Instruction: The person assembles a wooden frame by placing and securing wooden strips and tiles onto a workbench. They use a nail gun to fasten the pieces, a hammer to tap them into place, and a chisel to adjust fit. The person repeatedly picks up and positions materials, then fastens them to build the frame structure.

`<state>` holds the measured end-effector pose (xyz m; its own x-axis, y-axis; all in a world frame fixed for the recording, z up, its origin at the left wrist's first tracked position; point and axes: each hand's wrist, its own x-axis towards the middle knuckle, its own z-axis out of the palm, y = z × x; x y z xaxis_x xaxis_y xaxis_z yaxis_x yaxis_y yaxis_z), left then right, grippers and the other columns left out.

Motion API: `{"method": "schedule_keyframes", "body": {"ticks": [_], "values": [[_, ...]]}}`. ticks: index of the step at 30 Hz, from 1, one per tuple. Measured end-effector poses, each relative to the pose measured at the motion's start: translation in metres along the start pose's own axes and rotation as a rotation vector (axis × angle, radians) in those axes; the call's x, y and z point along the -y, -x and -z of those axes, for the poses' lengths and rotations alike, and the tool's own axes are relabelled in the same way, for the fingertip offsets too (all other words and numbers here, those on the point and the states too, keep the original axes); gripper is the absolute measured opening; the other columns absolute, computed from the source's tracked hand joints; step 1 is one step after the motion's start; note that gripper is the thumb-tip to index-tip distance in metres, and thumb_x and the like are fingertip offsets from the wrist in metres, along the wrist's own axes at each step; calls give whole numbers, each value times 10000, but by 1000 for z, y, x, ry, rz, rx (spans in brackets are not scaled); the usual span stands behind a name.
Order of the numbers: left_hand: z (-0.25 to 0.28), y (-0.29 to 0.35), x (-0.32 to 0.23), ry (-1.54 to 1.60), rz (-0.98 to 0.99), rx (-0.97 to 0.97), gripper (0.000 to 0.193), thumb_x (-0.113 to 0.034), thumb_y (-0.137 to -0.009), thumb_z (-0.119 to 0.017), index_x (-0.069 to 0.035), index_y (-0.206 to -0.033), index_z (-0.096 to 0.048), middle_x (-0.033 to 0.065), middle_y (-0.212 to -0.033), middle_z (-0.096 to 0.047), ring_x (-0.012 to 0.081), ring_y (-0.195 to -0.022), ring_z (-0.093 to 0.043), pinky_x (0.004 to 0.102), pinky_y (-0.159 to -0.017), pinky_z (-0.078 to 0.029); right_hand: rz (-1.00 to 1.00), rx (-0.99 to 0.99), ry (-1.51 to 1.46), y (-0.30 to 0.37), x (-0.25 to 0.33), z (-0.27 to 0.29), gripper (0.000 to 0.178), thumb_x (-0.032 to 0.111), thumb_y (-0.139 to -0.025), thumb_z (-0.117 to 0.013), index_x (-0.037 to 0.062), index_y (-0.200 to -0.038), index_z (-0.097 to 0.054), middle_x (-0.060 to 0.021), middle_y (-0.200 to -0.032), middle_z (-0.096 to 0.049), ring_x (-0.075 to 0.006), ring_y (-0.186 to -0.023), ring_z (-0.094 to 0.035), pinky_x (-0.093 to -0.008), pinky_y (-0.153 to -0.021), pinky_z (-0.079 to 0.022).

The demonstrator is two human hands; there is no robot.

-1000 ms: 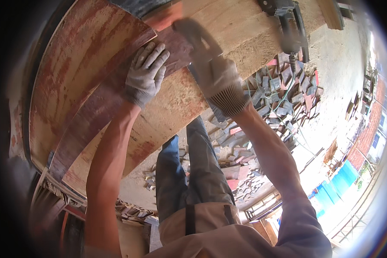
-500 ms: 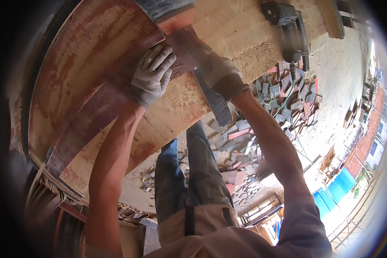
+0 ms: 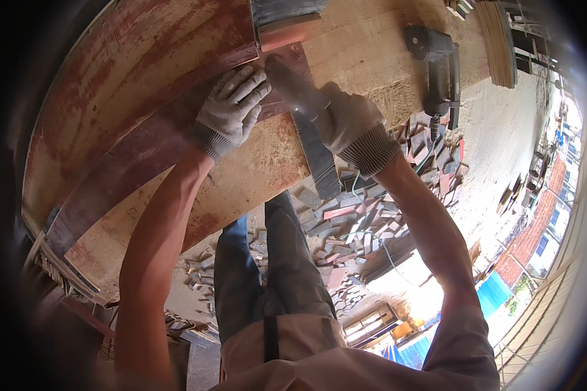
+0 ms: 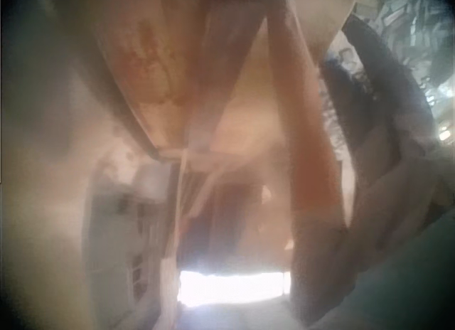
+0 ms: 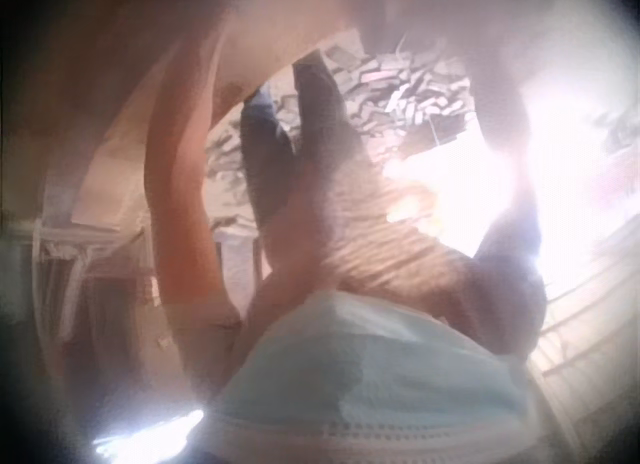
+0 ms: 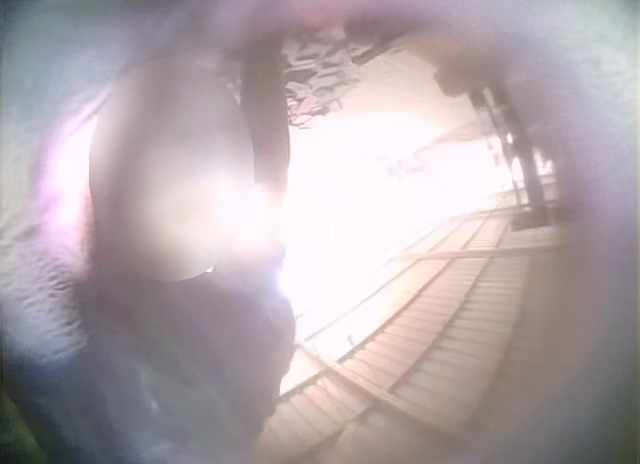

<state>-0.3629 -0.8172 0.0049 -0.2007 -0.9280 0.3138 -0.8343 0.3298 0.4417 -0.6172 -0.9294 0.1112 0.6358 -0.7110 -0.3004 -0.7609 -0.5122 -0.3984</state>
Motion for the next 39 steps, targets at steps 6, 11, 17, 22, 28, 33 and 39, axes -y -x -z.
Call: {"method": "schedule_keyframes", "body": {"ticks": [6,11,17,22,28,33,39], "values": [[-2,0,0,3,13,-19,370,-204,-1003,-651,-135,-1361,-719,64,-1533,-606,271,-1460,-523,458,-1213,-437,-34,85,69,-26,-31,-7,412,386,-1130,-488,141,-1449,-578,-239,-976,-741,-416,-711,-723,-451,-581,-560],[-4,4,4,28,8,-27,384,-218,-990,-654,-127,-1360,-705,68,-1536,-606,271,-1471,-511,470,-1246,-399,-72,115,67,-21,-38,-6,450,425,-1113,-498,72,-1372,-603,-265,-941,-712,-445,-736,-735,-500,-625,-589],[-2,2,1,25,-7,-37,366,-209,-994,-668,-124,-1347,-715,70,-1517,-620,263,-1465,-516,466,-1223,-425,56,-40,-90,-24,-36,1,506,470,-1091,-530,27,-1320,-622,-250,-704,-694,-432,-711,-743,-504,-604,-601],[7,-2,0,13,2,-2,373,-174,-987,-682,-115,-1355,-711,66,-1538,-598,269,-1451,-531,467,-1210,-445,-213,83,-61,-12,-41,-7,450,470,-1090,-539,117,-1329,-680,-195,-700,-708,-377,-698,-761,-473,-540,-576],[6,-4,1,13,-11,-8,379,-187,-1000,-672,-115,-1371,-706,64,-1533,-600,266,-1472,-498,468,-1212,-440,-103,-229,-327,5,-42,-20,488,442,-1093,-531,-9,-1181,-696,-241,-731,-704,-386,-679,-741,-474,-594,-586],[6,-5,1,33,-43,-63,366,-187,-969,-661,-98,-1318,-724,84,-1503,-615,295,-1438,-527,497,-1212,-430,-168,-152,-248,10,-50,-25,514,465,-1093,-541,-31,-1098,-673,-291,-788,-711,-468,-736,-723,-492,-598,-581],[-8,-5,7,78,-93,-89,349,-149,-928,-682,-76,-1264,-743,104,-1484,-625,340,-1400,-562,500,-1189,-456,-204,-339,169,1,-113,2,428,495,-1063,-606,78,-1040,-696,-180,-735,-696,-403,-662,-700,-483,-575,-568]]}}
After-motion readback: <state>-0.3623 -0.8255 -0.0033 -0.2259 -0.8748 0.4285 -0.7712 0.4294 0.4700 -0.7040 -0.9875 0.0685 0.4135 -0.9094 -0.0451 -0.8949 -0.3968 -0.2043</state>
